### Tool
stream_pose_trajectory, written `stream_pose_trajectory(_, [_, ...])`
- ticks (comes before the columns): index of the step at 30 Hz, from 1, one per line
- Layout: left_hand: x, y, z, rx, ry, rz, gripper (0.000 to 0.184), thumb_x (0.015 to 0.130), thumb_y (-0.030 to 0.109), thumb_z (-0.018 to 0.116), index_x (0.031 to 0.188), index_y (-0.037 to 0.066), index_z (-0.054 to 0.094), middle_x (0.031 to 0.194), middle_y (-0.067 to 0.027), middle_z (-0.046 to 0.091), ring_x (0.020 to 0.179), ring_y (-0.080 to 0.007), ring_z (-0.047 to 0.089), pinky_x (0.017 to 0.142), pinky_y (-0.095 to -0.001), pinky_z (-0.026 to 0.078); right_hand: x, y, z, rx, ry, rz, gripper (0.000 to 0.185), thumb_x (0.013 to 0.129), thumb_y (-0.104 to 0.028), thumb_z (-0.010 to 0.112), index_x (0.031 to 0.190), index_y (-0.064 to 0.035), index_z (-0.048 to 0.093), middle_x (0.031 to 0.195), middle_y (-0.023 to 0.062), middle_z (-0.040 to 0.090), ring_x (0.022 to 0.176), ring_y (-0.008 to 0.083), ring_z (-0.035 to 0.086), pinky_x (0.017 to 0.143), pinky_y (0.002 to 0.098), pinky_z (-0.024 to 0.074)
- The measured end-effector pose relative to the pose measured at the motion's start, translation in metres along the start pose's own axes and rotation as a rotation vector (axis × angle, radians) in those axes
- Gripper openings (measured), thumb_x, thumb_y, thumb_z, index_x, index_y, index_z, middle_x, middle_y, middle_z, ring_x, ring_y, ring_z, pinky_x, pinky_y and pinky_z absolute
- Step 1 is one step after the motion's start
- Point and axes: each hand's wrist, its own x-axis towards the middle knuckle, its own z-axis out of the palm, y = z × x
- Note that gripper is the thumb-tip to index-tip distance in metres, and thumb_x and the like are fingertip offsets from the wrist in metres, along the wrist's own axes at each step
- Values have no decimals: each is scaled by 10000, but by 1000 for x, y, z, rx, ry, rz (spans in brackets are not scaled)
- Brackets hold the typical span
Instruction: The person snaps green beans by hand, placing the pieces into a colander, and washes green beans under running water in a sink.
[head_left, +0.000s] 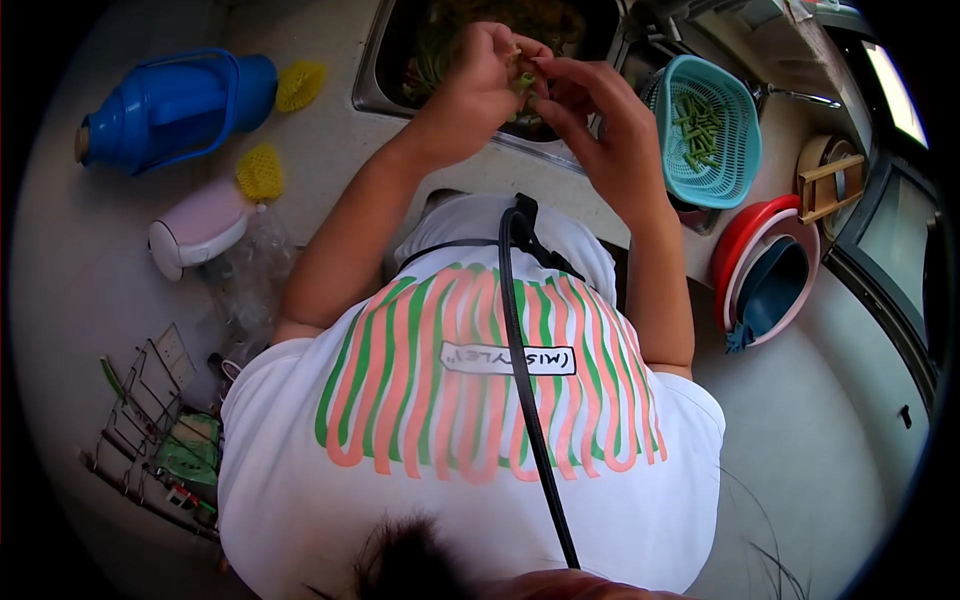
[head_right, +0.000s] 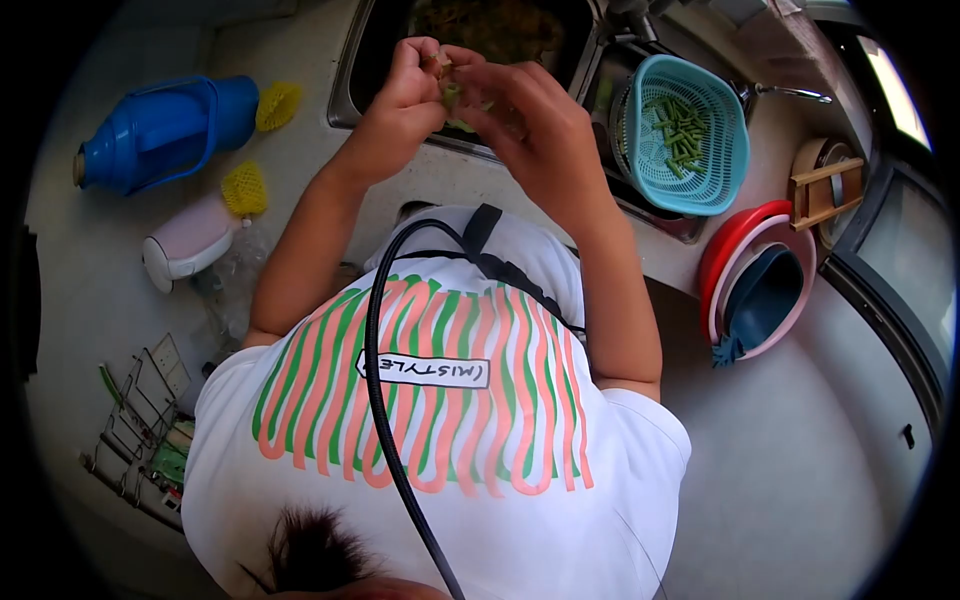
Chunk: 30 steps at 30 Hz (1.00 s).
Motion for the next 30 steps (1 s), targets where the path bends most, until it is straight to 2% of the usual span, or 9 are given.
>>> stream_pose_trajectory(4, [-2, 9, 3, 130, 23, -20, 539, 861, -148, 432, 1318, 80, 259, 1374, -119, 432, 1279, -171, 472, 1023, -281, 423, 16, 4, 6, -91, -61, -98, 257, 863, 14, 707, 1101, -76, 673, 1000, 77, 607, 797, 226, 643, 663, 325, 521])
stream_pose_trajectory(7, [-5, 16, -2, 141, -22, 3, 601, 885, -81, 485, 1418, 56, 243, 1401, -126, 431, 1310, -190, 464, 1053, -288, 403, 19, 1, 7, -15, -67, -104, 231, 870, 28, 693, 1083, -62, 676, 985, 82, 621, 811, 225, 650, 683, 320, 523])
stream_pose_trajectory(10, [-5, 14, -9, -133, 14, -16, 521, 914, 8, 526, 1409, 38, 365, 1368, -114, 494, 1299, -183, 486, 1065, -299, 392, 15, 14, 6, 111, -47, -32, 204, 910, 32, 658, 1104, -30, 656, 992, 83, 667, 867, 183, 680, 724, 281, 525])
stream_pose_trajectory(13, [-5, 17, -17, 76, 47, -122, 391, 924, 85, 558, 1309, 24, 529, 1245, -83, 591, 1229, -158, 532, 1070, -311, 381, 10, 14, 3, 464, -45, 134, 211, 945, 21, 631, 1154, -7, 617, 1055, 85, 685, 953, 158, 695, 776, 257, 534])
stream_pose_trajectory(14, [-7, 19, -16, 191, 43, -119, 258, 954, 119, 591, 1186, 12, 625, 1130, -43, 638, 1121, -126, 576, 1009, -296, 423, 9, 19, -2, 465, -75, 142, 221, 968, 22, 600, 1188, 20, 576, 1105, 99, 686, 1018, 164, 695, 844, 265, 546])
stream_pose_trajectory(18, [-10, 14, -16, 284, 24, -125, 234, 985, 180, 628, 1157, 22, 648, 1093, -17, 640, 1014, -113, 604, 904, -261, 468, 10, 19, -10, 550, -18, 116, 243, 959, 43, 588, 1200, 36, 559, 1107, 110, 681, 1026, 194, 698, 898, 294, 556])
stream_pose_trajectory(21, [-7, 21, -7, 450, 55, 21, 215, 982, 174, 649, 1143, 31, 655, 1058, -6, 646, 978, -113, 618, 862, -252, 482, 11, 10, -17, 478, -29, 134, 272, 932, 18, 642, 1200, 18, 595, 1065, 95, 690, 977, 173, 700, 843, 279, 560])
stream_pose_trajectory(24, [-3, 25, 0, 597, 85, 177, 193, 955, 119, 674, 1127, 33, 659, 1031, -16, 654, 968, -128, 629, 859, -266, 491, 16, 4, -26, -51, -59, 34, 245, 903, -39, 706, 1144, -15, 668, 999, 76, 696, 883, 157, 693, 736, 274, 551])
stream_pose_trajectory(30, [0, 31, 2, 843, 105, 315, 167, 897, 43, 711, 1059, 29, 675, 1028, -63, 671, 957, -207, 668, 831, -301, 524, 20, -3, -30, -261, -49, -38, 157, 887, -97, 739, 1030, -33, 726, 943, 75, 688, 768, 188, 674, 633, 283, 515])
